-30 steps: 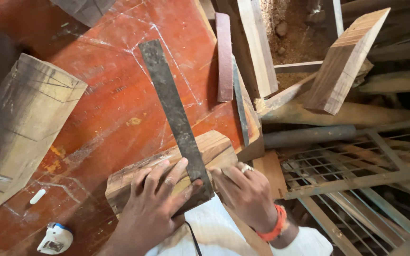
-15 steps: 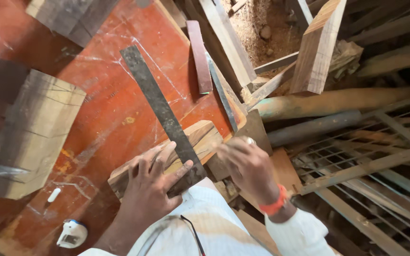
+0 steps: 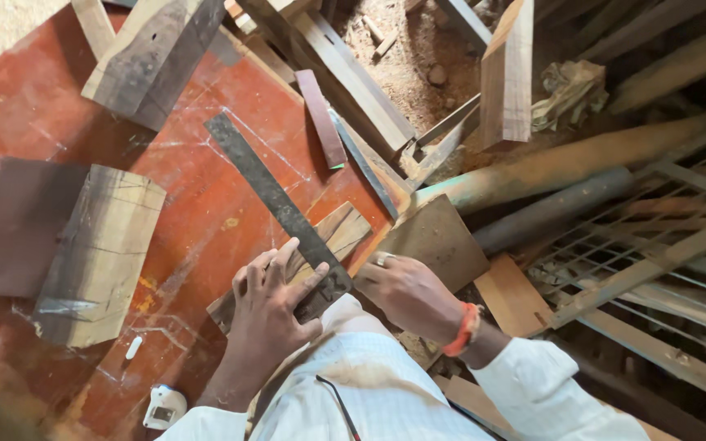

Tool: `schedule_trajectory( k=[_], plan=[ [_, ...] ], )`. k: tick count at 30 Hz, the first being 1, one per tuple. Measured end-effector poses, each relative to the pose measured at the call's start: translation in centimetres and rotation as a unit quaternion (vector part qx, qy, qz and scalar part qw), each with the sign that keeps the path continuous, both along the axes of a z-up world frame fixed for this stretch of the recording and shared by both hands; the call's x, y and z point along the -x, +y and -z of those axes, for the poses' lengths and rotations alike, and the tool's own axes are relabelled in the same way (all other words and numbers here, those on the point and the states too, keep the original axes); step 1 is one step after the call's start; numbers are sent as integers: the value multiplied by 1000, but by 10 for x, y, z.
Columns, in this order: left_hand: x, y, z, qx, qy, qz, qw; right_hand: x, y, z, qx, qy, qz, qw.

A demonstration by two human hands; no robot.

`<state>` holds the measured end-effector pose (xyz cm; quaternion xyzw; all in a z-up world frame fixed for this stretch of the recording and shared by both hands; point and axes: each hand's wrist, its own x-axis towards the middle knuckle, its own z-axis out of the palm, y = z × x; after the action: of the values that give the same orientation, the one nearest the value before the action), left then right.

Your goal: The person measures and marks a small wooden block using a try square and a pencil. They repeatedly reposition the square to draw straight lines on the wood's surface.

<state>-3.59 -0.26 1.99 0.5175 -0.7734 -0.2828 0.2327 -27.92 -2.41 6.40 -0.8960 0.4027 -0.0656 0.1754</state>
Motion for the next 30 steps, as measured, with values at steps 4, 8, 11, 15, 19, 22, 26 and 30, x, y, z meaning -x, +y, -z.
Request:
schedule_trajectory(
  k=[4,8,11,15,19,22,26,30],
  plan=[
    [0,0,-1,1,-2,3,1000,35,31,7,-41,-108,136,984],
    [1,14,-2,60,-16,8,998,30,69,47,-212,-454,277,820],
    [3,25,-5,8,9,31,999,16,97,63,-352,-484,385,703],
    [4,34,-7,-126,112,114,979,10,108,55,-495,-530,377,576],
    [20,27,-11,-2,119,250,961,12,110,37,-485,-519,399,580],
    [25,24,-14,26,109,257,960,19,121,38,-453,-531,412,586],
    [8,25,-17,36,112,76,990,44,128,56,-374,-554,517,535],
    [-16,17,-10,91,-23,-87,992,86,132,69,-285,-579,506,572]
  ],
)
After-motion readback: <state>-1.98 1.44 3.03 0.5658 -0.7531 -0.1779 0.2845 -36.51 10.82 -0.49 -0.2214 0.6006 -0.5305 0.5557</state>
